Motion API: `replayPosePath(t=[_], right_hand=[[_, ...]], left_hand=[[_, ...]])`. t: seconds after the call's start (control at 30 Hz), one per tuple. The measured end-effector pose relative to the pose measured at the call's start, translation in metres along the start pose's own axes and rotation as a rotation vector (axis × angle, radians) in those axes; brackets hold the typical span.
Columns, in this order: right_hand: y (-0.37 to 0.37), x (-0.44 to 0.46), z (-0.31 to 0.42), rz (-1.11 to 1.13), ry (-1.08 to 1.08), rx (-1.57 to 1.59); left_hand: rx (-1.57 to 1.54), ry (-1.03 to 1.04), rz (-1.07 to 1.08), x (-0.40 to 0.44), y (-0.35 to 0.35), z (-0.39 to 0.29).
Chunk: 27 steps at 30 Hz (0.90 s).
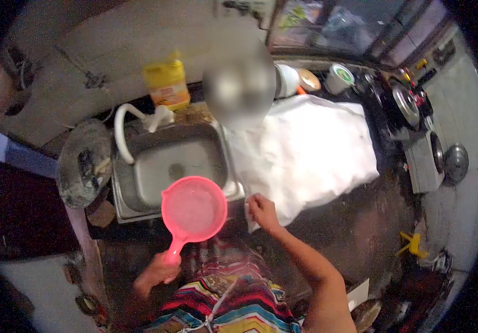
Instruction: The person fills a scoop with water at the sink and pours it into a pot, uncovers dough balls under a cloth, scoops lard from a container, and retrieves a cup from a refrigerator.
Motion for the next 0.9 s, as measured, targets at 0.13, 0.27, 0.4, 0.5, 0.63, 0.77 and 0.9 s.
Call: replayPosePath(t=[0.13,0.27,0.4,0.5,0.63,0.77,0.9], right_hand=[[-0.062,-0.082,-0.107,-0.051,0.11,-0.079],[-0.115,-0.168,-0.167,-0.146,0.12,-0.066],[-0.18,-0.243,-0.236,-0.243,0.192,0.015],[-0.231,-0.3,-0.254,-0.332,0.314,0.269],[-0.294,-0.333,-0.286,-0.507,0.292,0.419],[-0.36,-0.329,-0.272,-0.664,0.206,0.501],[-0.437,-0.29,-0.257,-0.616,0.033,0.57]], left_hand=[[0.123,-0.147,0.151,0.01,0.066,0.021],[0.126,-0.247,0.358,0.041,0.162,0.037],[0.223,-0.34,0.516,0.092,0.268,0.068],[0.253,-0.367,0.598,0.13,0.35,0.085],[0.285,-0.378,0.653,0.18,0.455,0.096],[0.327,-0.375,0.682,0.238,0.552,0.101],[0.365,-0.396,0.788,0.292,0.65,0.086]])
Point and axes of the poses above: each hand's wrist, its own x-axis towards the middle knuckle, its own y-axis out of the palm, z = x × y, the point moved 10 cm from there along x, towards the middle knuckle, and after that the axes turned 3 degrees about z, right-handed, at the moved point
